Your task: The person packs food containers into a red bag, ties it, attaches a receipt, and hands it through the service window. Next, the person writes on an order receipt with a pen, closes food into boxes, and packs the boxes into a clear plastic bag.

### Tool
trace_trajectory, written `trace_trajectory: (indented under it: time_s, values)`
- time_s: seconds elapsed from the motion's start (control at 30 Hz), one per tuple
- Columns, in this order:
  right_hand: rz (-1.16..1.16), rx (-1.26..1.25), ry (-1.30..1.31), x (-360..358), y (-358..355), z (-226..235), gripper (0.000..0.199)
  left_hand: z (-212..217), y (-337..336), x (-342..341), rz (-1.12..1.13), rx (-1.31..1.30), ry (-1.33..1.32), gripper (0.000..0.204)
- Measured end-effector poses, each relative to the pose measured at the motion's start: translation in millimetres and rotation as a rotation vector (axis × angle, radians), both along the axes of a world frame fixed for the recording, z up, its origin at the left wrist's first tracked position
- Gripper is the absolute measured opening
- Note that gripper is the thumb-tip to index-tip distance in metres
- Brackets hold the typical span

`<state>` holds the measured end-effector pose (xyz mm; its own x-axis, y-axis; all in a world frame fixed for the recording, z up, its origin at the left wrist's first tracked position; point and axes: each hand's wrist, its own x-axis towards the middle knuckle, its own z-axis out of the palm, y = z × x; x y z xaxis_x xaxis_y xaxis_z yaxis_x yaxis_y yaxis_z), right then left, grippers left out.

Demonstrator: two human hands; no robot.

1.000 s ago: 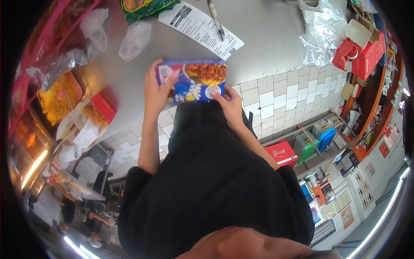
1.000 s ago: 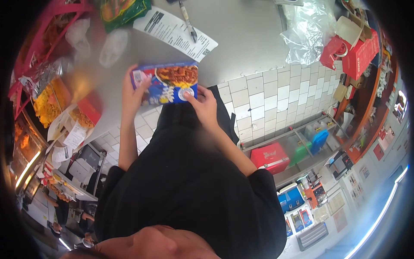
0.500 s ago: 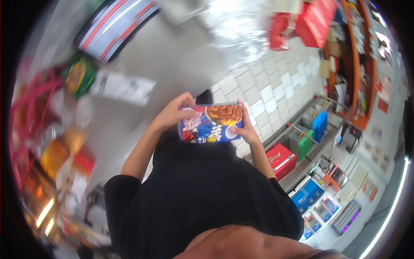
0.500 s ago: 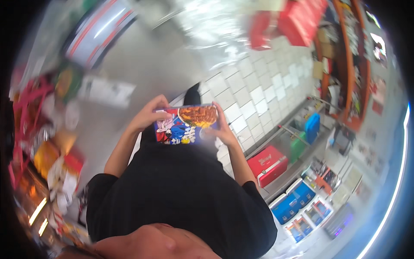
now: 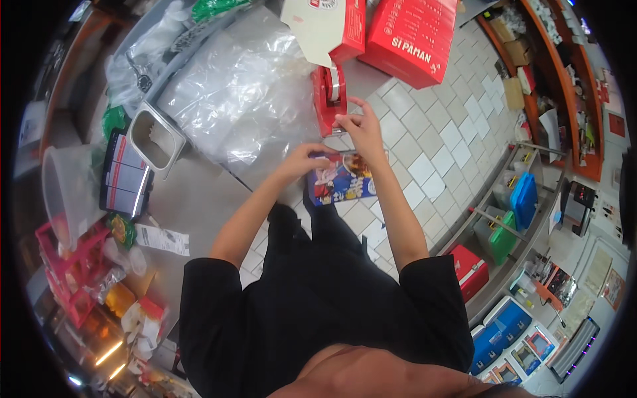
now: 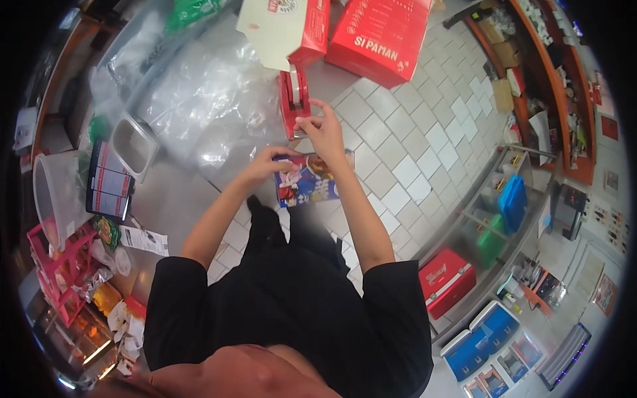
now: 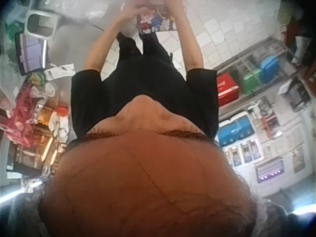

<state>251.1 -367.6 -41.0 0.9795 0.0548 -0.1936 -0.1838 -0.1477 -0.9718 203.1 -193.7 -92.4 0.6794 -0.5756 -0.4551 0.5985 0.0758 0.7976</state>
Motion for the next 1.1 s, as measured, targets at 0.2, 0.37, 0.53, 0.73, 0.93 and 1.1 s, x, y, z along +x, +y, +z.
trace_trajectory:
  time_s: [0.2, 0.37, 0.53, 0.73, 0.93, 1.1]
  values:
    - [0.137, -0.181, 0.567, -124, -39, 67, 0.059, 35, 17, -45, 0.086, 0.088, -0.070, 0.036]
    - [0.255, -1.118, 0.528, -109, -50, 59, 0.064, 32, 14, -79, 0.145, 0.026, 0.185, 0.036]
    - [0.273, -0.403, 0.203, -41, -35, 6, 0.045, 20, 18, -78, 0.141, -0.062, 0.328, 0.037]
    - [0.362, 0.000, 0.583, -19, -25, -37, 0.026, 18, 31, -85, 0.174, 0.035, 0.012, 0.035]
    - [0.848, -0.094, 0.970, -73, -38, -74, 0.024, 32, 31, -120, 0.050, 0.268, -0.457, 0.037]
    - [1.283, -0.117, 1.083, -115, -7, -37, 0.040, 86, 68, -152, 0.029, 0.072, -0.498, 0.042]
